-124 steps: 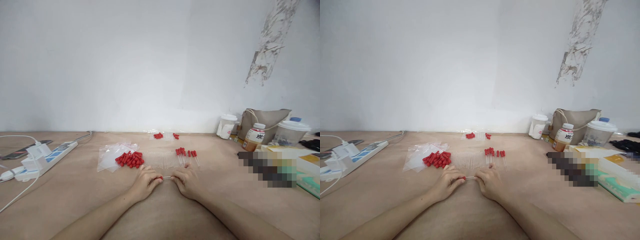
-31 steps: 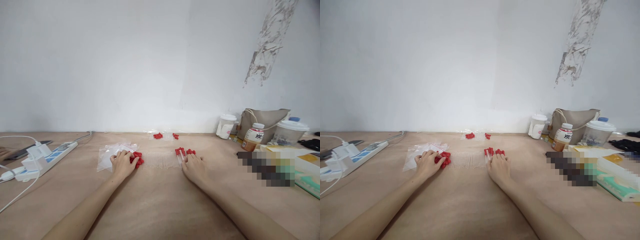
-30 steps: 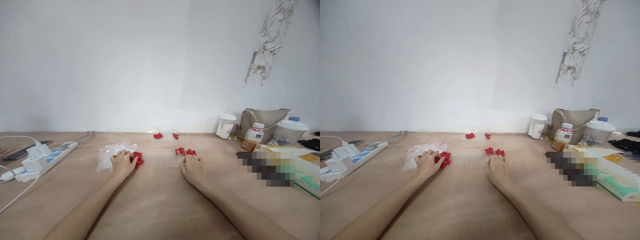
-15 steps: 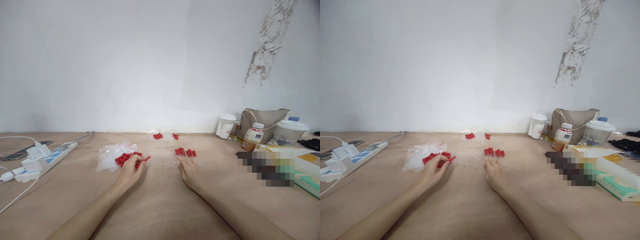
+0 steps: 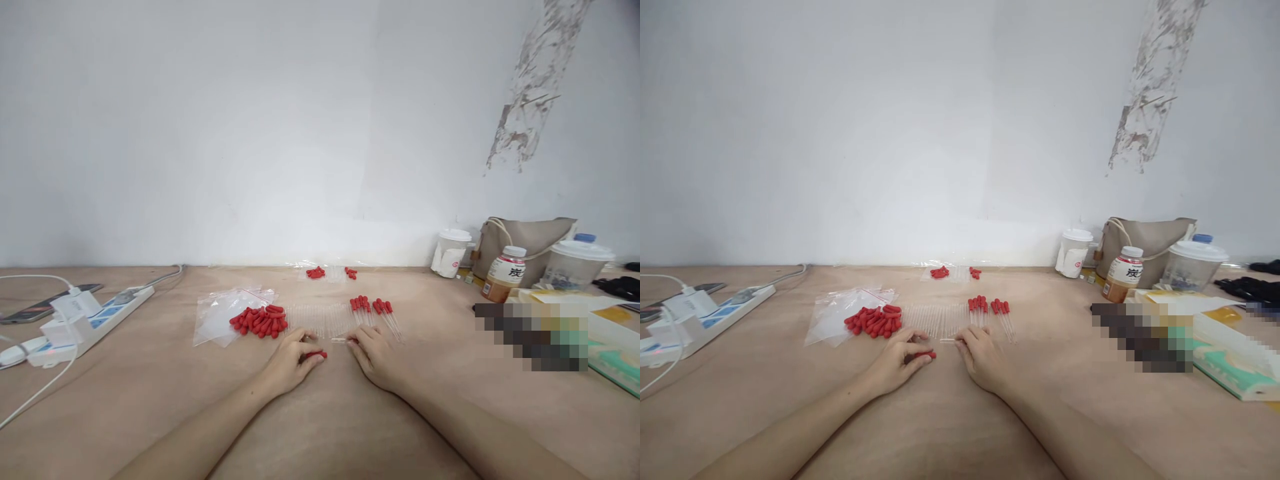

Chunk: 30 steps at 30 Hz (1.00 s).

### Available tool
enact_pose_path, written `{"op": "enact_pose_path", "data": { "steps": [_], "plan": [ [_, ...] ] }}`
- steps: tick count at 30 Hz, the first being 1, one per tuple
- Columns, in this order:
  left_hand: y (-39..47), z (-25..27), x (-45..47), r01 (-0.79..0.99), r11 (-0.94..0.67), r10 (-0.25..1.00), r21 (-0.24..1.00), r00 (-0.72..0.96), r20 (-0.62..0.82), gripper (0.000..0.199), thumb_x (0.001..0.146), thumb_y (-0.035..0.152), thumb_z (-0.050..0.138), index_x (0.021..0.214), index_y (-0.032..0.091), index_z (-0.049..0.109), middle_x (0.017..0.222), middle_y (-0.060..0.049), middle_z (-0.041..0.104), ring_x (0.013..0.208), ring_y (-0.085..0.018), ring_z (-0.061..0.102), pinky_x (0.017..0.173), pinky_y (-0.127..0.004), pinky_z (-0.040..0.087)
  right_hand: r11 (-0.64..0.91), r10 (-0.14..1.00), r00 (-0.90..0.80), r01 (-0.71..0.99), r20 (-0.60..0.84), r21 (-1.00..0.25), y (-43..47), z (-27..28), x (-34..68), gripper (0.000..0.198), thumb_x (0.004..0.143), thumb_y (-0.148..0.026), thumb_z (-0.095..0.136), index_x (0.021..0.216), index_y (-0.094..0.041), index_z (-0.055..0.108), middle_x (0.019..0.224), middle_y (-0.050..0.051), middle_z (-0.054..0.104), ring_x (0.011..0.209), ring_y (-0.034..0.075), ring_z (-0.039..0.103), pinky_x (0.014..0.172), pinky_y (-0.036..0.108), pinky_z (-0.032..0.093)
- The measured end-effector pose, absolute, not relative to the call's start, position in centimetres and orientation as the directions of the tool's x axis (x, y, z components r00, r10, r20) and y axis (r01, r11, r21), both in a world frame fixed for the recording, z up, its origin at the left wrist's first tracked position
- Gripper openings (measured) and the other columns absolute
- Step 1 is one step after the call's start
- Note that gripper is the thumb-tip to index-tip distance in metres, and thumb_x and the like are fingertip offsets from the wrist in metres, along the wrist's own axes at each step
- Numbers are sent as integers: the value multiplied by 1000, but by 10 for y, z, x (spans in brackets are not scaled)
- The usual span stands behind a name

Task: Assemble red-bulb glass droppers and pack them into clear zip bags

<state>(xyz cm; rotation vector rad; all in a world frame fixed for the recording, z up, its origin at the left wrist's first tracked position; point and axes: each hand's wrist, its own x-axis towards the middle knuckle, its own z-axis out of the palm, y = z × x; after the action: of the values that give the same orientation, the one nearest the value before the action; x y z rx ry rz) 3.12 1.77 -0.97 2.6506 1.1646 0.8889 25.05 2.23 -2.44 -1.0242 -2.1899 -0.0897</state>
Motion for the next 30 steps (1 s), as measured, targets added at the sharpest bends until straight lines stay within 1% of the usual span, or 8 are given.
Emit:
{"op": "enact_pose_path", "data": {
  "steps": [2, 5, 11, 14, 17, 20, 27, 30],
  "plan": [
    [18, -9, 33, 638, -689, 712, 342, 511, 481, 15, 82, 26, 51, 84, 25, 66, 92, -3, 58, 87, -18, 51, 79, -30, 36, 707, 637, -445, 662, 629, -248, 21, -24, 248, 19, 87, -18, 34, 90, -20, 53, 83, 3, 58, 76, 15, 52, 72, 30, 35],
    [15, -8, 34, 658, -657, 737, 367, 459, 497, 13, 84, 26, 49, 86, 24, 61, 83, 0, 62, 82, -18, 52, 76, -32, 34, 739, 621, -461, 615, 634, -276, 17, -24, 245, 20, 87, -18, 34, 93, -20, 53, 87, 4, 59, 80, 15, 52, 73, 30, 37],
    [11, -5, 34, 671, -643, 746, 369, 440, 501, 9, 83, 27, 50, 85, 22, 58, 84, 1, 64, 81, -18, 52, 78, -32, 29, 764, 597, -475, 583, 646, -277, 15, -26, 242, 20, 86, -18, 35, 95, -20, 53, 88, 4, 59, 81, 14, 52, 74, 30, 37],
    [10, -4, 35, 665, -653, 739, 362, 454, 498, 11, 84, 27, 49, 86, 22, 58, 82, 1, 65, 79, -17, 52, 78, -33, 28, 764, 595, -486, 589, 641, -264, 14, -25, 242, 21, 87, -17, 35, 95, -21, 54, 87, 3, 59, 81, 13, 53, 73, 29, 36],
    [9, -3, 35, 655, -682, 713, 325, 496, 495, 13, 85, 28, 47, 86, 24, 60, 78, 3, 66, 74, -16, 52, 77, -33, 27, 770, 586, -507, 591, 632, -239, 14, -24, 243, 21, 86, -16, 36, 92, -21, 56, 84, 2, 60, 78, 12, 54, 74, 29, 34],
    [8, -2, 35, 645, -708, 687, 289, 532, 495, 18, 86, 29, 46, 81, 24, 62, 74, 3, 66, 70, -15, 51, 76, -33, 26, 774, 570, -522, 600, 634, -202, 15, -24, 243, 21, 86, -16, 38, 90, -21, 58, 84, 1, 62, 76, 11, 55, 73, 28, 33],
    [8, -3, 35, 608, -745, 655, 275, 585, 479, 20, 88, 27, 43, 80, 23, 61, 78, 2, 66, 74, -15, 54, 79, -33, 24, 807, 513, -561, 573, 650, -142, 20, -25, 246, 25, 85, -15, 39, 96, -25, 59, 84, 0, 63, 74, 10, 55, 75, 30, 28],
    [9, -4, 34, 609, -745, 655, 273, 591, 471, 21, 88, 27, 43, 81, 23, 61, 76, 2, 66, 73, -15, 55, 79, -33, 24, 800, 509, -567, 590, 648, -113, 18, -24, 246, 25, 84, -13, 41, 94, -26, 60, 82, -1, 63, 70, 10, 53, 73, 30, 26]
  ]
}}
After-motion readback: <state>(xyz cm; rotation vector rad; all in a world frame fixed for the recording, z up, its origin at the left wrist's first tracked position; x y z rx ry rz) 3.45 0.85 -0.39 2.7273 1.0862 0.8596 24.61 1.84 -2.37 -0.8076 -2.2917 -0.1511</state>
